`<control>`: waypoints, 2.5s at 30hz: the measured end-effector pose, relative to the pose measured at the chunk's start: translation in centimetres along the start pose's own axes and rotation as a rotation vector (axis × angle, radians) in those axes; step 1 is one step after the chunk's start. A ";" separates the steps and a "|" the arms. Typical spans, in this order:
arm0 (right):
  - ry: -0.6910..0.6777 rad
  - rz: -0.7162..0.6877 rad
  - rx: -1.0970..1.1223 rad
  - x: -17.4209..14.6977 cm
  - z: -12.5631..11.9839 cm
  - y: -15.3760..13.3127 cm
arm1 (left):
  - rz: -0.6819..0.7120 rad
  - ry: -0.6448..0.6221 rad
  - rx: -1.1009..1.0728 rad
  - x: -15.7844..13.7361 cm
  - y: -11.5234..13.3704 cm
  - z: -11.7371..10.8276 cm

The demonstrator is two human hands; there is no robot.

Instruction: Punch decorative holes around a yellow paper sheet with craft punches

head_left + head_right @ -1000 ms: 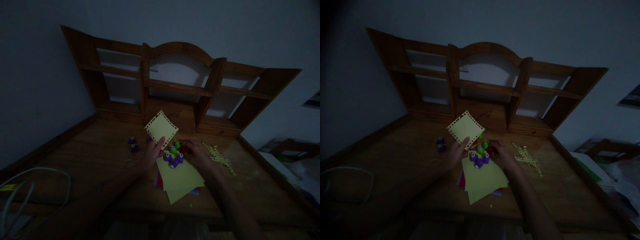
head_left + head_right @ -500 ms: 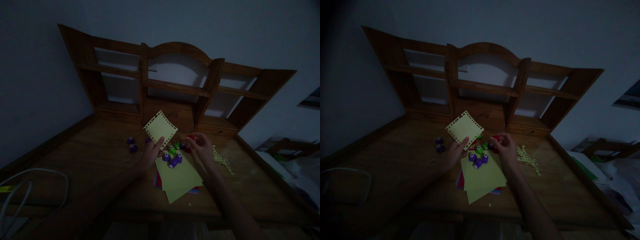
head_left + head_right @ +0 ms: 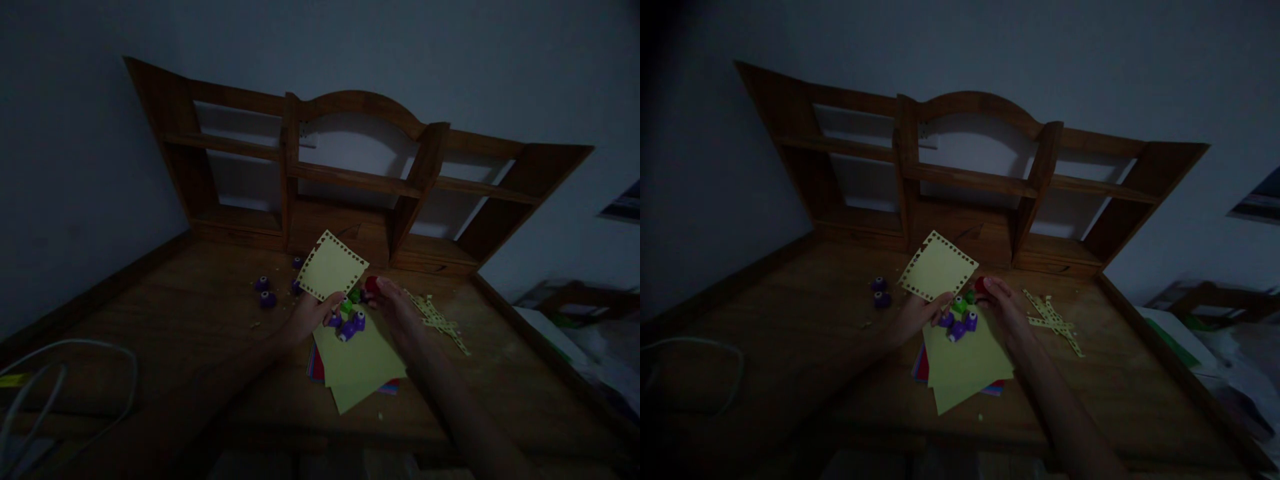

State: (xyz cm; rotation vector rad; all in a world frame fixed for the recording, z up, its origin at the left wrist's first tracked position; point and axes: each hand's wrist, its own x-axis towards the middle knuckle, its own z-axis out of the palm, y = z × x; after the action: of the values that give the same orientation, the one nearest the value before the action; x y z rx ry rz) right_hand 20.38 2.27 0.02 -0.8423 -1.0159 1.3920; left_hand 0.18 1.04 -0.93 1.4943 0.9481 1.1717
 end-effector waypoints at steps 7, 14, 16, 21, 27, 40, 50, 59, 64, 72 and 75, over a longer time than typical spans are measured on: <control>-0.037 0.013 -0.061 -0.2 0.6 -0.1 | 0.052 -0.055 0.036 -0.7 1.3 -0.1; -0.023 -0.030 -0.077 -0.5 0.9 0.0 | -0.008 0.032 -0.094 -0.4 0.9 0.2; -0.020 -0.043 -0.080 -0.6 0.9 -0.1 | -0.011 0.049 -0.082 -0.3 0.5 0.2; -0.001 -0.052 -0.118 -0.7 1.1 -0.3 | 0.025 0.018 -0.042 -0.2 -0.1 0.3; -0.018 -0.069 -0.137 -0.7 1.2 -0.2 | 0.041 -0.007 0.035 -0.1 -1.1 0.3; -0.030 -0.030 -0.108 -0.9 1.3 -0.5 | 0.057 -0.104 0.161 -0.1 -1.5 0.1; -0.055 0.016 -0.156 -1.3 1.7 -1.0 | 0.031 -0.125 0.082 -0.3 -1.0 0.1; -0.011 0.038 -0.229 -1.2 1.5 -0.7 | -0.036 -0.083 0.138 -0.6 -0.8 0.0; -0.035 0.021 -0.280 -1.1 1.5 -0.7 | 0.010 -0.036 0.226 -0.6 -1.4 -0.2; -0.005 -0.044 -0.325 -1.3 1.4 -0.5 | 0.034 -0.009 0.270 -0.9 -0.8 -0.2; 0.005 -0.084 -0.315 -1.3 1.4 -0.1 | 0.058 -0.037 0.224 -0.9 -0.8 0.0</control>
State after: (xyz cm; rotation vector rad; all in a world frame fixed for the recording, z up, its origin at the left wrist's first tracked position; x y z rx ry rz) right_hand 19.23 0.79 0.49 -1.0198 -1.2728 1.1743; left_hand -0.08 0.33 -1.89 1.7262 1.0432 1.1030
